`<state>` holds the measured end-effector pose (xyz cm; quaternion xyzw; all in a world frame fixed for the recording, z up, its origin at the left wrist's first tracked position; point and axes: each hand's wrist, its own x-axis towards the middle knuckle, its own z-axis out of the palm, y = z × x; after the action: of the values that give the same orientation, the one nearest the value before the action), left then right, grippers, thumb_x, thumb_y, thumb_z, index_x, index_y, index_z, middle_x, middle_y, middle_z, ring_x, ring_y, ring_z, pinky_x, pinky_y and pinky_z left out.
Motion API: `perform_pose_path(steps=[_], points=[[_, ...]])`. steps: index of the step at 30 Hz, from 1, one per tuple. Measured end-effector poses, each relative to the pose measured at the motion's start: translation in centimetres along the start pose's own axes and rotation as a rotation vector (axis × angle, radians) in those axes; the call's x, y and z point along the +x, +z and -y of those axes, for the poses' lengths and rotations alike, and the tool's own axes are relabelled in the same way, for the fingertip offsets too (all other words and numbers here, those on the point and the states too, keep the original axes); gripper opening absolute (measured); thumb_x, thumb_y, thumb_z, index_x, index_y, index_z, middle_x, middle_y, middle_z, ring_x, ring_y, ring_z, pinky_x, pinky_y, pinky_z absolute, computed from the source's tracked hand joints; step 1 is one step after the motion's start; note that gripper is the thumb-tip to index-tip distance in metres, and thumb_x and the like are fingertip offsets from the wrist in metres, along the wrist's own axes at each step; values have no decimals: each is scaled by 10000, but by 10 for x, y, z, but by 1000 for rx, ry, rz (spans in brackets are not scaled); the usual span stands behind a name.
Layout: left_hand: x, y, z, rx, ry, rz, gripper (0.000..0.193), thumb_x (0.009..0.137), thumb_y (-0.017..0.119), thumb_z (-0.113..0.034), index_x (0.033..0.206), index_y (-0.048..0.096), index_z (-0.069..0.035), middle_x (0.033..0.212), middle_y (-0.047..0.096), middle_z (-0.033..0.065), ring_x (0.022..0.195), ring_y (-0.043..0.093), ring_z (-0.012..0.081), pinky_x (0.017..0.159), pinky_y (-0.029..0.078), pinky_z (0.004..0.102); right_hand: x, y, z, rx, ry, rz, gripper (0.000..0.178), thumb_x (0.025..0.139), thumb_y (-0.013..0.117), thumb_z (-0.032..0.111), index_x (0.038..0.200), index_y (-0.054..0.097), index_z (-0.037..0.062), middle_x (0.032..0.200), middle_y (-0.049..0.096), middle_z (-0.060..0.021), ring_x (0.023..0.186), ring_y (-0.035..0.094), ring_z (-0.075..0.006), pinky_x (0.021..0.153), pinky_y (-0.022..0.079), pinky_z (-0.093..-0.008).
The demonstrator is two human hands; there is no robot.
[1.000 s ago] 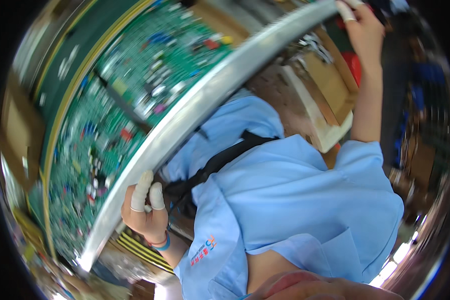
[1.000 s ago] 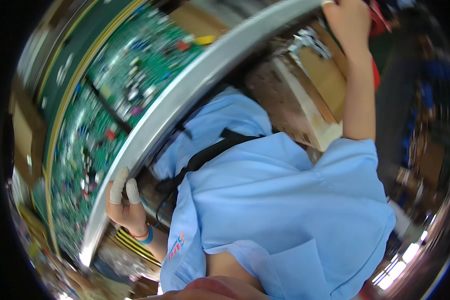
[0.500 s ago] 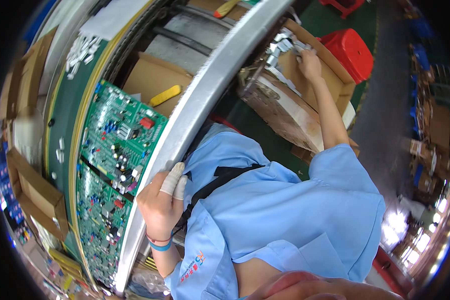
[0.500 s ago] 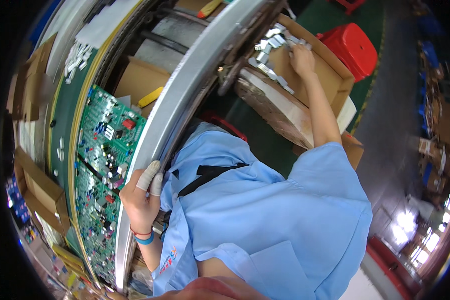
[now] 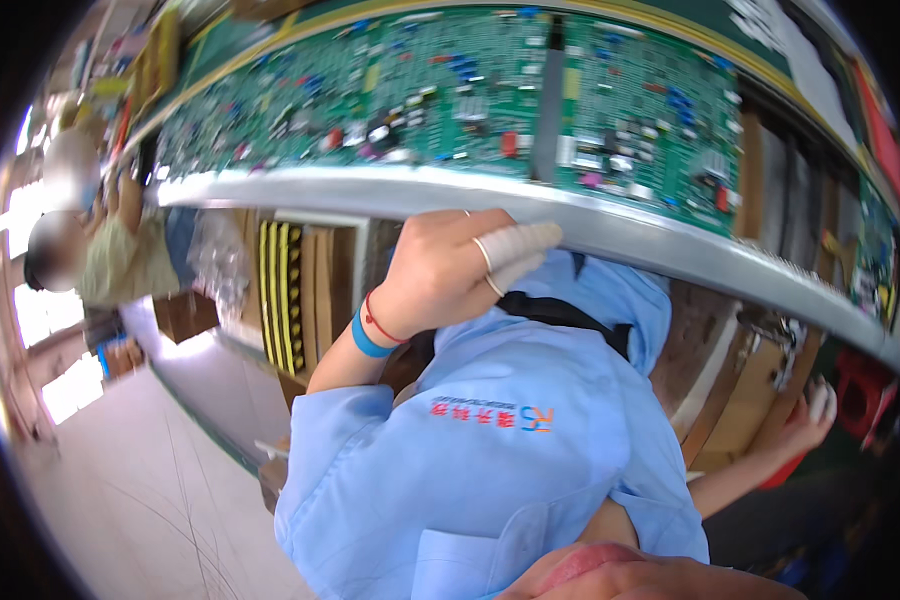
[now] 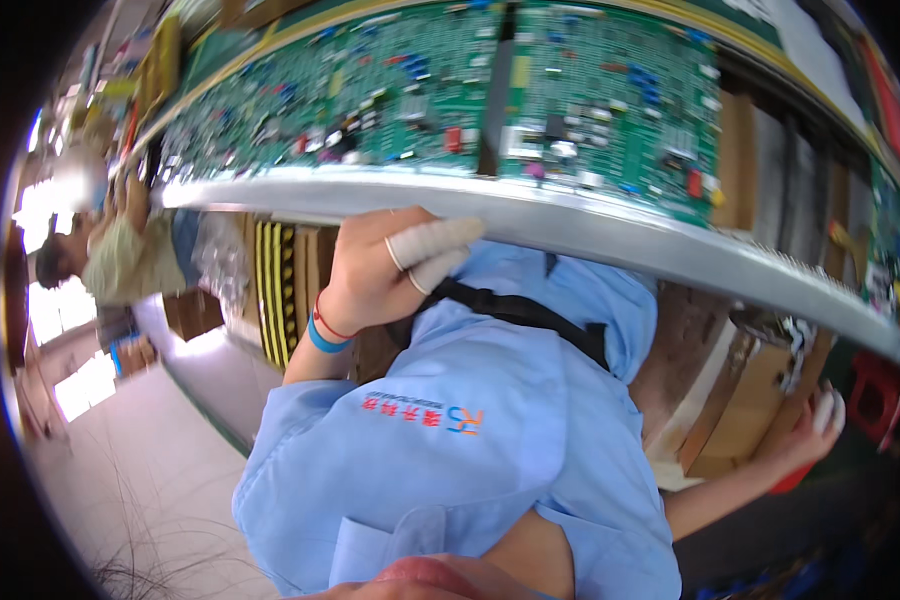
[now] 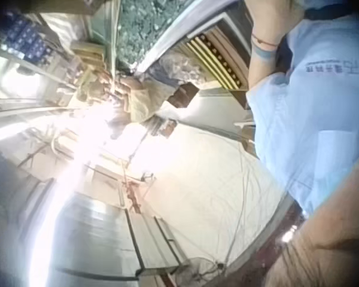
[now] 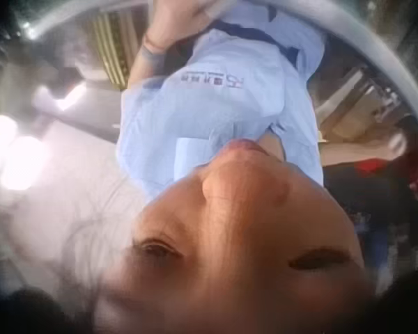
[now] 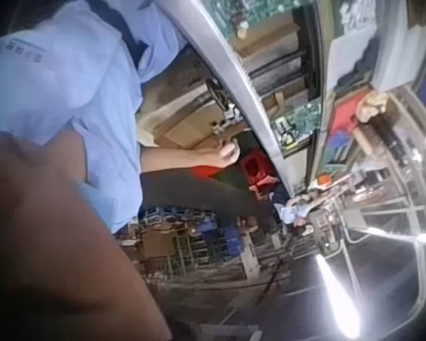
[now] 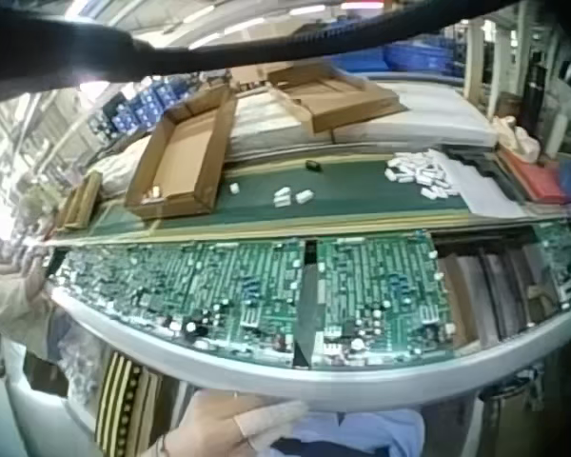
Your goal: Manually inserting electronic components like transformers and capacitors onto printed circuit boards on an assembly line.
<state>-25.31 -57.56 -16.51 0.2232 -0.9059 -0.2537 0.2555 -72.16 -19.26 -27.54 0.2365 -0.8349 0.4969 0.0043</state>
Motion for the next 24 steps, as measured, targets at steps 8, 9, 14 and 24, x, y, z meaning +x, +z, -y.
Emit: perform_pose_path(steps=[8, 9, 14, 24], points=[[-154, -132, 54, 646, -652, -594, 218, 806, 659, -95, 1017, 700, -129, 754, 618, 78, 571, 553, 212, 541, 438, 303, 60, 106, 161, 494, -51, 519, 483, 916, 589, 100, 1364, 431, 11, 1315, 529, -121, 1077, 549, -134, 777, 406, -177], [-190, -149, 58, 772, -831, -619, 198, 815, 655, -117, 1007, 703, -127, 774, 636, 82, 601, 569, 233, 570, 451, 327, 67, 124, 183, 503, -93, 636, 479, 922, 574, 95, 1368, 423, 3, 1304, 536, -122, 1079, 545, -133, 772, 402, -182], [-309, -138, 85, 834, -1292, -491, 152, 798, 677, -196, 935, 700, -135, 822, 644, 99, 788, 638, 285, 708, 498, 384, 76, 204, 256, 416, -305, 970, 479, 925, 549, 127, 1355, 420, -38, 1196, 573, -99, 1015, 534, -117, 715, 378, -184], [-301, -68, 245, 991, -1088, -309, 392, 736, 683, -176, 1105, 621, -58, 1052, 587, 180, 966, 571, 376, 822, 465, 468, 45, 233, 293, 159, -377, 849, 475, 854, 580, 175, 1291, 515, 2, 1160, 591, -109, 768, 528, -78, 601, 391, -193]])
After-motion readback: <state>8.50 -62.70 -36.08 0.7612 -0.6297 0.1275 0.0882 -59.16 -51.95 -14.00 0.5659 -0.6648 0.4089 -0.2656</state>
